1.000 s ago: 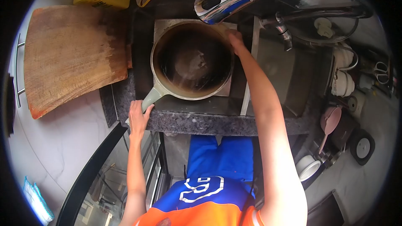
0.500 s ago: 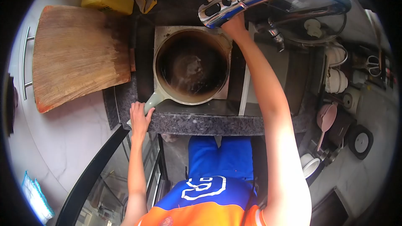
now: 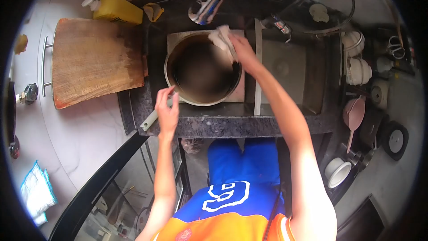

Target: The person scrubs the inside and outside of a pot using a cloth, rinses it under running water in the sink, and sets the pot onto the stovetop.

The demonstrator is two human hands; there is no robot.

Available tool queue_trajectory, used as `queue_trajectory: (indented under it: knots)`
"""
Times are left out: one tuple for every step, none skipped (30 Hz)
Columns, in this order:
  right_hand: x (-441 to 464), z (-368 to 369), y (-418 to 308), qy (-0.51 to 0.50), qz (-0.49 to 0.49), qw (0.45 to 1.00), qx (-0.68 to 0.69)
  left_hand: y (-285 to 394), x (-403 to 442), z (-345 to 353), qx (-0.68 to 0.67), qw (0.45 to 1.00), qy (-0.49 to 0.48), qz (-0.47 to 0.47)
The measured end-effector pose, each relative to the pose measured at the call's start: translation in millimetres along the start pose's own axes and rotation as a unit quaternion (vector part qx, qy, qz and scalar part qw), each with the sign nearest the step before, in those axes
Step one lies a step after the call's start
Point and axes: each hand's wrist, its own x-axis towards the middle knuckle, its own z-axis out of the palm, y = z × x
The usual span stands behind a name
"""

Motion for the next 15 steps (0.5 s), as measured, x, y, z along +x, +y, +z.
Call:
queue_trajectory:
  knots:
    - [-25,-1,9,0.009,0.031,0.997,0.063,18,2,16,-0.079,0.997,-0.019,-0.013]
    - [-44,-4,15,0.018,0.058,0.99,0.126,30,3,36,-0.16,0.986,-0.047,-0.032]
    - [-64,-8,16,0.031,0.049,0.993,0.107,42,3,61,-0.277,0.956,-0.088,-0.042]
    - [-84,-12,19,0.047,0.044,0.994,0.088,56,2,83,-0.351,0.926,-0.127,-0.046]
    - [-98,-19,23,0.096,-0.009,0.995,0.028,69,2,101,-0.397,0.886,-0.203,-0.127]
    - [-107,-31,27,0.111,0.052,0.991,0.052,105,6,117,-0.384,0.88,-0.219,-0.172]
    - [-121,-43,29,0.121,0.054,0.986,0.104,101,-2,150,-0.364,0.89,-0.221,-0.162]
    - [-130,-51,28,0.125,0.05,0.978,0.158,97,-6,176,-0.341,0.903,-0.219,-0.146]
    - [-139,-57,22,0.119,0.007,0.981,0.155,107,-8,184,-0.374,0.89,-0.212,-0.148]
    - [-145,-77,27,0.127,0.01,0.979,0.157,118,-15,192,-0.408,0.875,-0.205,-0.158]
    - [-148,-97,35,0.104,0.017,0.981,0.162,121,-19,206,-0.384,0.896,-0.185,-0.125]
    - [-150,-110,36,0.077,0.022,0.982,0.17,125,-23,220,-0.379,0.898,-0.187,-0.125]
    - [-155,-121,38,0.096,0.019,0.981,0.168,129,-31,232,-0.28,0.95,-0.131,-0.037]
    - [-154,-132,39,0.097,0.02,0.98,0.174,131,-36,245,-0.174,0.98,-0.072,0.058]
    - [-153,-144,38,0.123,0.015,0.981,0.15,136,-39,256,-0.241,0.967,-0.085,0.003]
